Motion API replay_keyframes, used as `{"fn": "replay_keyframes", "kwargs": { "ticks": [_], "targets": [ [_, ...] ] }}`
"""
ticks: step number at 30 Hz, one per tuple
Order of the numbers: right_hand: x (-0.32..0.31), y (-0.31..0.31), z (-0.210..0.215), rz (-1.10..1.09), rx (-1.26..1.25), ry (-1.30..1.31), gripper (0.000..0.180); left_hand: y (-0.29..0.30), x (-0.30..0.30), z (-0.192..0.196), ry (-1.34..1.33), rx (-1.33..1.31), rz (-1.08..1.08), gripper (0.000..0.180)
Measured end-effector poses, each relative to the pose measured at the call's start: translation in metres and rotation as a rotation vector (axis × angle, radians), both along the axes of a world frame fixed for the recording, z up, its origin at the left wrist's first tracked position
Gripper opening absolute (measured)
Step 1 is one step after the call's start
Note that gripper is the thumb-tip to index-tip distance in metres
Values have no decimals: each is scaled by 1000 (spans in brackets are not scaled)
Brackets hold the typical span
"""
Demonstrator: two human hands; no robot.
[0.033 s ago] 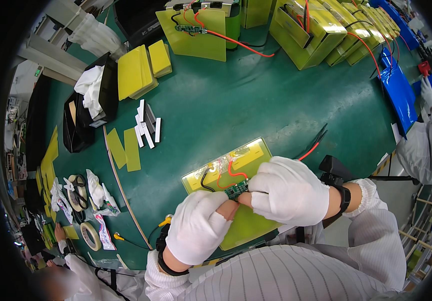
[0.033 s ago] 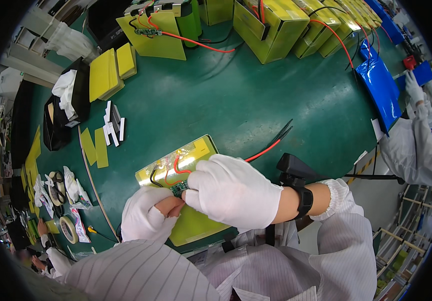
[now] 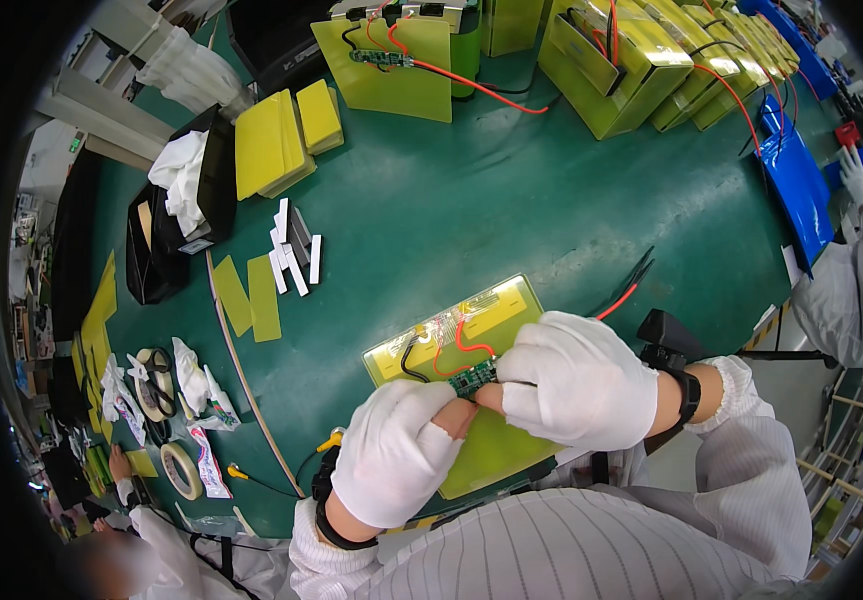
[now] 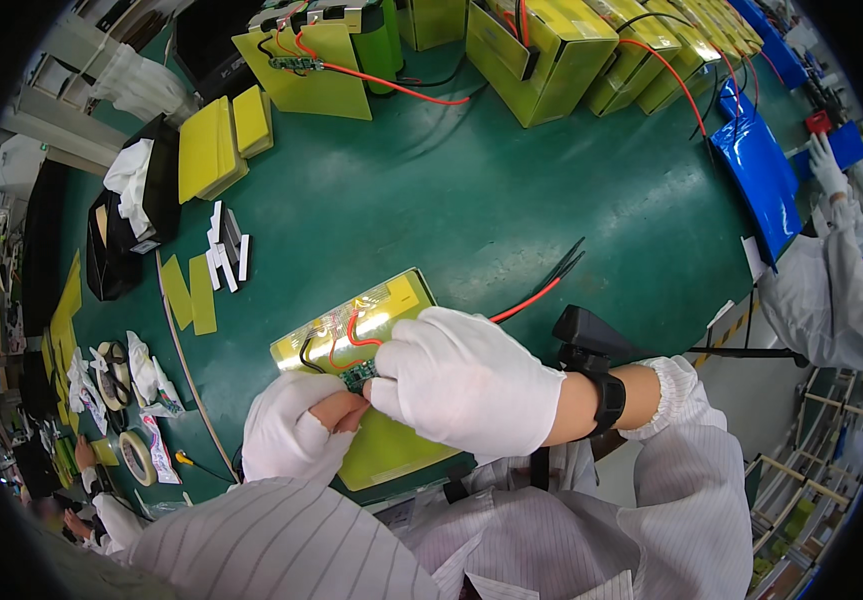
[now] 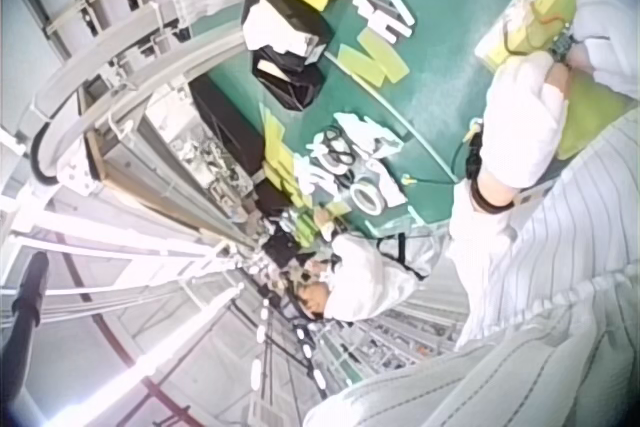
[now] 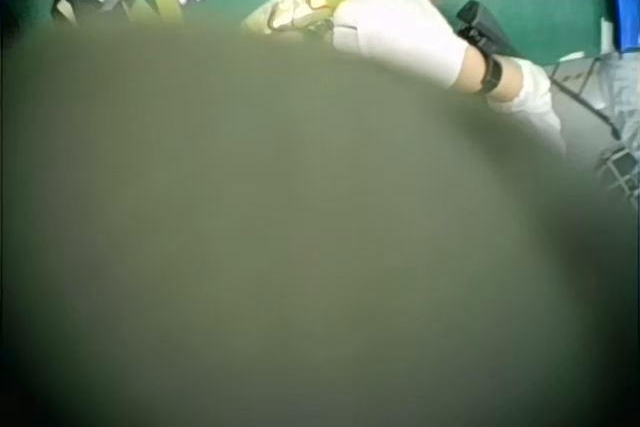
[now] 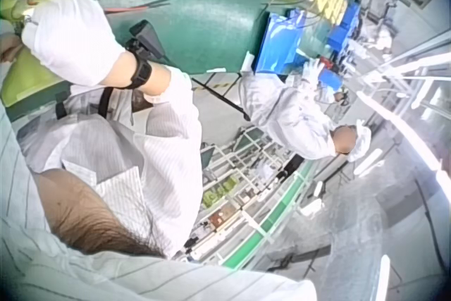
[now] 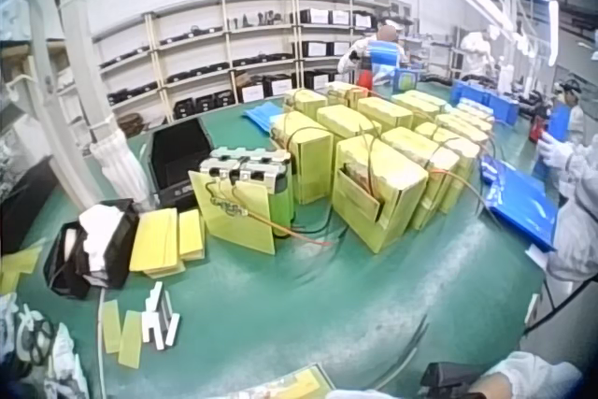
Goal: The person is assembling battery packs by applying adhesive and securing components.
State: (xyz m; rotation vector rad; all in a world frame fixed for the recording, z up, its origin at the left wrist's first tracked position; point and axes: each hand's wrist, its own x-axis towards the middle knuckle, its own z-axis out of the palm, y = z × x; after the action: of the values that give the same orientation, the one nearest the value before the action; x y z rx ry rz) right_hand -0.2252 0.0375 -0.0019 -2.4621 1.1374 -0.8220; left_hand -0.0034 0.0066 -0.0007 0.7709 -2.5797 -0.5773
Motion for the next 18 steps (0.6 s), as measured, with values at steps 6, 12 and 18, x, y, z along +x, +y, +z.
{"fn": "replay_keyframes", "kwargs": {
  "ticks": [6,12,18],
  "targets": [
    [-1,0,1,0,6,-6,24,0,1,1,-28,20,7,25],
    [1,-1,2,-130,4,-97,25,-4,3,6,-62,53,-43,23],
    [2,-1,1,-141,32,-131,25,-1,0,3,-122,-88,-113,30]
  ]
}}
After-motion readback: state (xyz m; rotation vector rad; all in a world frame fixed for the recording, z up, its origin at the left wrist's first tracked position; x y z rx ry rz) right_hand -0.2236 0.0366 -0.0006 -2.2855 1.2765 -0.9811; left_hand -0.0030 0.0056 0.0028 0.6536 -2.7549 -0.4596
